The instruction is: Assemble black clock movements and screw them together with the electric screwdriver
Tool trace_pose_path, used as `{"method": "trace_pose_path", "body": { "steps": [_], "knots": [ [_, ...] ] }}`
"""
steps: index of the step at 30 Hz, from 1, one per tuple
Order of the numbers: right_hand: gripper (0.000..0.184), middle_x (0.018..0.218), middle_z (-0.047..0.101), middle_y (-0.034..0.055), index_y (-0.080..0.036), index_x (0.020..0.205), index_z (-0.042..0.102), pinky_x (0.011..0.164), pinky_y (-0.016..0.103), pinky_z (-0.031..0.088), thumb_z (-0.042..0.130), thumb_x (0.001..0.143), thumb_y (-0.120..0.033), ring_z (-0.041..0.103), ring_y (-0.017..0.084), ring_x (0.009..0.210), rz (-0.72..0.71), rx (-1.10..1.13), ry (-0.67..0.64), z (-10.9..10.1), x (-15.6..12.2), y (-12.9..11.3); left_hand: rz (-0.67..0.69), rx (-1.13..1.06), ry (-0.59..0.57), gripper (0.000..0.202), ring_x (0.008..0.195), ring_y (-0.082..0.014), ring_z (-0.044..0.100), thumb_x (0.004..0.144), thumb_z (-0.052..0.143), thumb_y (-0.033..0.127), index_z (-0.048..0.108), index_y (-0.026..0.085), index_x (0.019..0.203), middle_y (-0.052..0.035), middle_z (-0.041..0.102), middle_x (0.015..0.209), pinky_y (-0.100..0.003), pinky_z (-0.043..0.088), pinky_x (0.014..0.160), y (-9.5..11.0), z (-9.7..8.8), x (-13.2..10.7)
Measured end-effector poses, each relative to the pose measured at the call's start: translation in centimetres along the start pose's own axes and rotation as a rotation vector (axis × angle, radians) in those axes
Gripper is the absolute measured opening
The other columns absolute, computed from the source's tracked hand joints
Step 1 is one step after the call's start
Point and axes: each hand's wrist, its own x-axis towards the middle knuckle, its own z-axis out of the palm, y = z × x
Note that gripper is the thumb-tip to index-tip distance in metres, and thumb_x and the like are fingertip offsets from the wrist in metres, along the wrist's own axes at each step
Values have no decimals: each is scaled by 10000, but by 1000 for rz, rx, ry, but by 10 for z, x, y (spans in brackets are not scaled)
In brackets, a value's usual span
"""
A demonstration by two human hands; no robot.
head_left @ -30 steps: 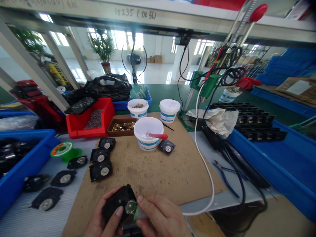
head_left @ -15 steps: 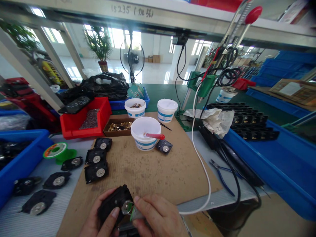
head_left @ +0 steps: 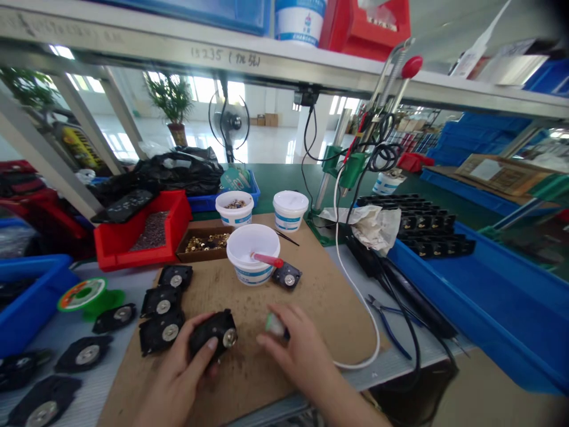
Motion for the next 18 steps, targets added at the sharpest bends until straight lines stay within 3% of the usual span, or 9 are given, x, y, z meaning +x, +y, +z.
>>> {"method": "trace_pose_path", "body": {
  "steps": [3,6,9,11,14,16,18],
  "knots": [
    [445,1200,587,150,-147,1264,525,883,372,499,661,845,-209,612,274,1076,169,-161,84,-9,35,22,54,72,-16,621,567,-143,565,740,564,535,455,179,1237,-55,624,969,-259,465,503,12,4,40],
    [370,1119,608,136,-168,1164,563,754,371,510,685,815,-189,655,297,952,219,-281,75,-8,58,37,79,123,5,642,503,-149,574,726,575,471,453,143,1265,-83,648,944,-290,481,504,17,6,69],
    [288,1038,637,105,-176,1080,577,684,332,493,679,811,-173,672,282,866,198,-346,48,-6,65,42,121,194,54,698,525,-194,627,757,552,437,397,118,1359,-123,678,982,-373,542,613,22,-1,76],
    [236,994,654,89,-179,1054,577,687,319,487,645,829,-158,673,268,849,162,-353,35,-9,61,41,174,234,115,732,774,-270,693,770,554,425,366,111,1404,-162,665,1118,-436,532,825,27,-11,65],
    [225,1007,663,86,-179,1059,570,731,311,490,582,844,-112,670,243,873,69,-317,14,-19,43,31,280,286,158,722,1149,-335,593,765,627,438,437,160,1404,-147,641,1241,-442,408,1036,32,-22,27],
    [280,1031,668,71,-197,1074,570,756,291,499,601,812,-101,669,225,908,-28,-267,-26,-23,22,19,310,263,126,644,1049,-337,649,766,655,494,542,219,1338,-122,683,1194,-434,480,953,27,-23,-4],
    [374,1011,688,22,-251,1069,584,719,255,513,688,732,-126,683,211,886,-181,-191,-100,-19,-4,6,169,29,-28,586,1005,-324,677,774,646,559,587,296,1293,-78,734,1111,-411,549,812,16,-19,-31]
  ]
}}
